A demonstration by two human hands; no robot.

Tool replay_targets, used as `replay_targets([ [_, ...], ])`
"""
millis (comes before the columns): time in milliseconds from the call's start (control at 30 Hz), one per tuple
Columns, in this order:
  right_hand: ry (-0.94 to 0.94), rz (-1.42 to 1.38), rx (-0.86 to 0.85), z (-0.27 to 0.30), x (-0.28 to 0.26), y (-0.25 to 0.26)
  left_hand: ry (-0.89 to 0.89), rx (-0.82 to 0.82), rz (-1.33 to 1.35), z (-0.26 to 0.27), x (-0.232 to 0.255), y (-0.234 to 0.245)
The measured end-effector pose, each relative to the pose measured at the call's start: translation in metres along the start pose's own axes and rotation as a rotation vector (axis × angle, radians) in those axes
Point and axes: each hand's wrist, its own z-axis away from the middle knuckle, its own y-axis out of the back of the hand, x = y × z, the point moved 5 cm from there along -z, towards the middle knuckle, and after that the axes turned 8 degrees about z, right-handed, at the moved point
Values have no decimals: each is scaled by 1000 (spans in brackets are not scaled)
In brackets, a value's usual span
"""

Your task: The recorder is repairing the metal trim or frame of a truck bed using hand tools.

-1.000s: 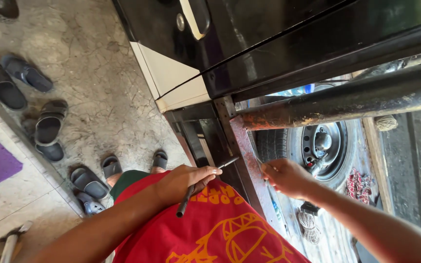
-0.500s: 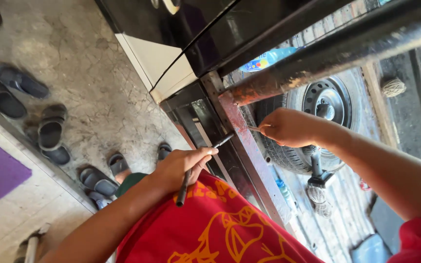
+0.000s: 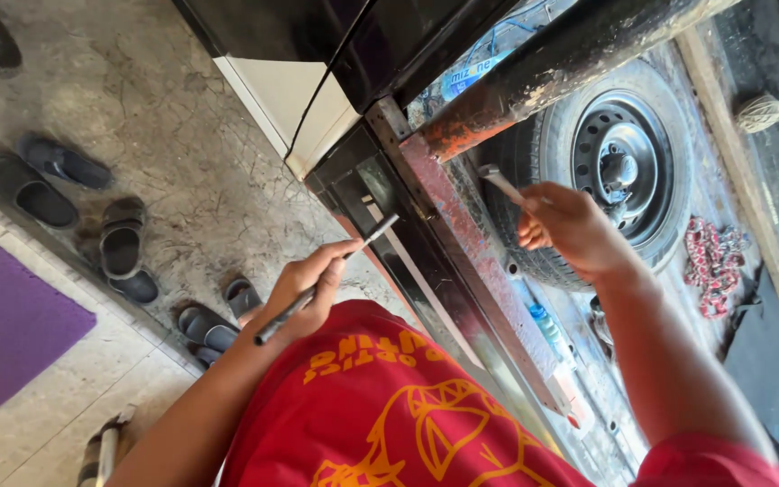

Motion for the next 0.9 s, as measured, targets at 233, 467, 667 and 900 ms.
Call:
replay_targets([
  [233, 102, -619, 94, 41, 63, -35, 148, 152, 398, 22, 2, 14],
  [467, 71, 202, 368, 78, 7, -57, 72, 52, 196, 36, 15, 17],
  [667, 10, -194, 543, 106, 61, -43, 123, -2, 177, 45, 25, 24],
  [900, 74, -475, 791, 165, 87, -51, 153, -85, 185, 55, 20, 27],
])
